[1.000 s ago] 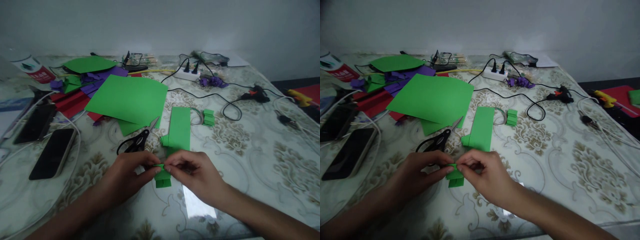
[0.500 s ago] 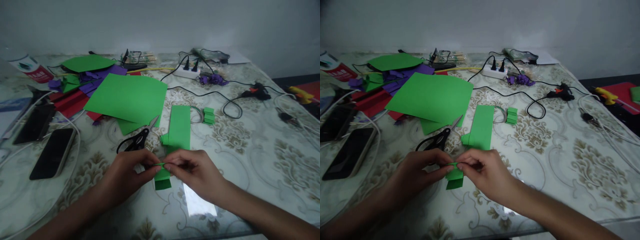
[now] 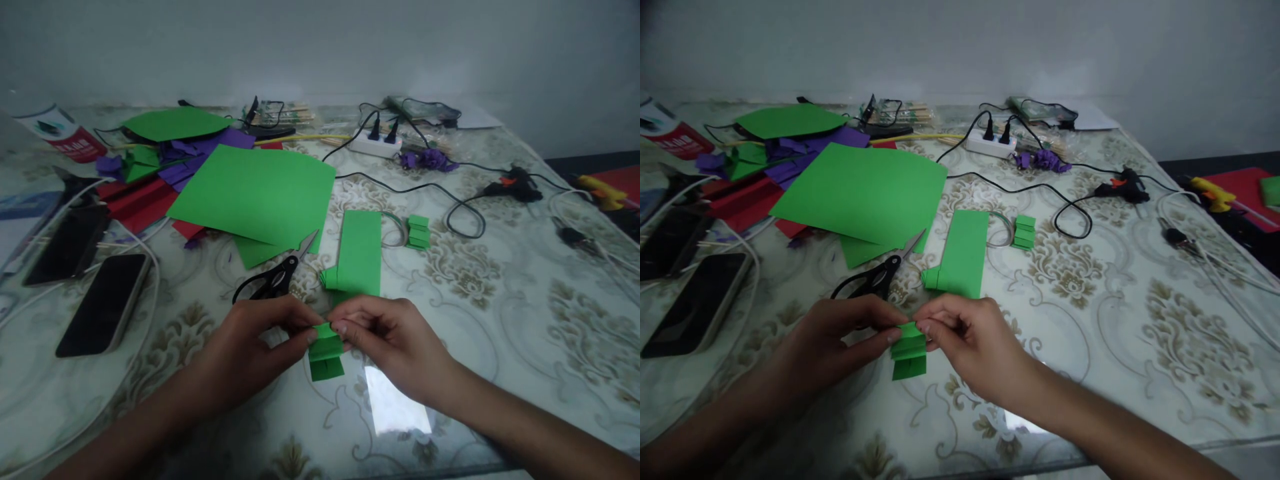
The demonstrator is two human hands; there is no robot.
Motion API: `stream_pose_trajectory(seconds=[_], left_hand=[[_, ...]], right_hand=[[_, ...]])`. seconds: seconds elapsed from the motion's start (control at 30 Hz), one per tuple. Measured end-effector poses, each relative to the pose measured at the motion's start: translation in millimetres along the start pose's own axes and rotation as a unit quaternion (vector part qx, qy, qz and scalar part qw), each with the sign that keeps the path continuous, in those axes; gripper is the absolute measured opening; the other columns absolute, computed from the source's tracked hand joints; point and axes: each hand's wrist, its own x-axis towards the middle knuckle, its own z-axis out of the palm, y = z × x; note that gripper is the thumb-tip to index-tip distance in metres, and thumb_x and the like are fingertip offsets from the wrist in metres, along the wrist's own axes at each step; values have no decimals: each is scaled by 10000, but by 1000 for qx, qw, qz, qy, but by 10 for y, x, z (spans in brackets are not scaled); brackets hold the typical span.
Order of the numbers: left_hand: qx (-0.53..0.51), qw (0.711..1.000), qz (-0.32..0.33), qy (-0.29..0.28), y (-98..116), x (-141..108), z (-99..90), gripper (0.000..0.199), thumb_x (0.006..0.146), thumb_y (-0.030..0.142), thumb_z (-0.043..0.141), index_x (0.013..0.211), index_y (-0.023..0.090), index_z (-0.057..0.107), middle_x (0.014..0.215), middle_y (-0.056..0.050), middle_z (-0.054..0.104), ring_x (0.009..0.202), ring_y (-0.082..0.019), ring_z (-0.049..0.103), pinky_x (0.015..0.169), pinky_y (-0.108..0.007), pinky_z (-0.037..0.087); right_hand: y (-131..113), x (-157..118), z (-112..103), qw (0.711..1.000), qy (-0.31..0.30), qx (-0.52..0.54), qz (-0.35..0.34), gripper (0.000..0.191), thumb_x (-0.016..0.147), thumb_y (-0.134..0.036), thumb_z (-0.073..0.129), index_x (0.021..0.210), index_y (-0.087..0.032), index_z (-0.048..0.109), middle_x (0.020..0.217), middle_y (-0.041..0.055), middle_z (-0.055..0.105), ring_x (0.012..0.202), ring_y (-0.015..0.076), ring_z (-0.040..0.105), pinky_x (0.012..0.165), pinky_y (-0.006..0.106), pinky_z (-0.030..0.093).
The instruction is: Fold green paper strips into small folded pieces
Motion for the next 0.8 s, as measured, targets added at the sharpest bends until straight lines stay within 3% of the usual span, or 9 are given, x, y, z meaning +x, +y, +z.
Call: stream_pose_trajectory(seconds=[0.43, 0.8], left_hand=[[0, 1000, 4, 6, -38, -14, 28, 99, 891, 152, 728, 906, 234, 780, 799, 50, 788, 728, -107, 719, 674, -166, 529], [2, 999, -52, -13, 88, 4, -117, 161, 991, 309, 624, 1018, 206, 745, 898, -4, 789, 809, -164, 715, 688, -233, 523]], right_hand=[[23, 36, 20, 999, -18, -13, -25, 99, 900, -278, 775, 906, -182, 798, 813, 34, 814, 716, 138, 719, 636, 224, 519], [-10, 27, 2, 1000, 16, 4, 13, 142, 875, -315, 782, 904, -177, 799, 734, 30, 774, 631, 142, 659, 567, 244, 482]])
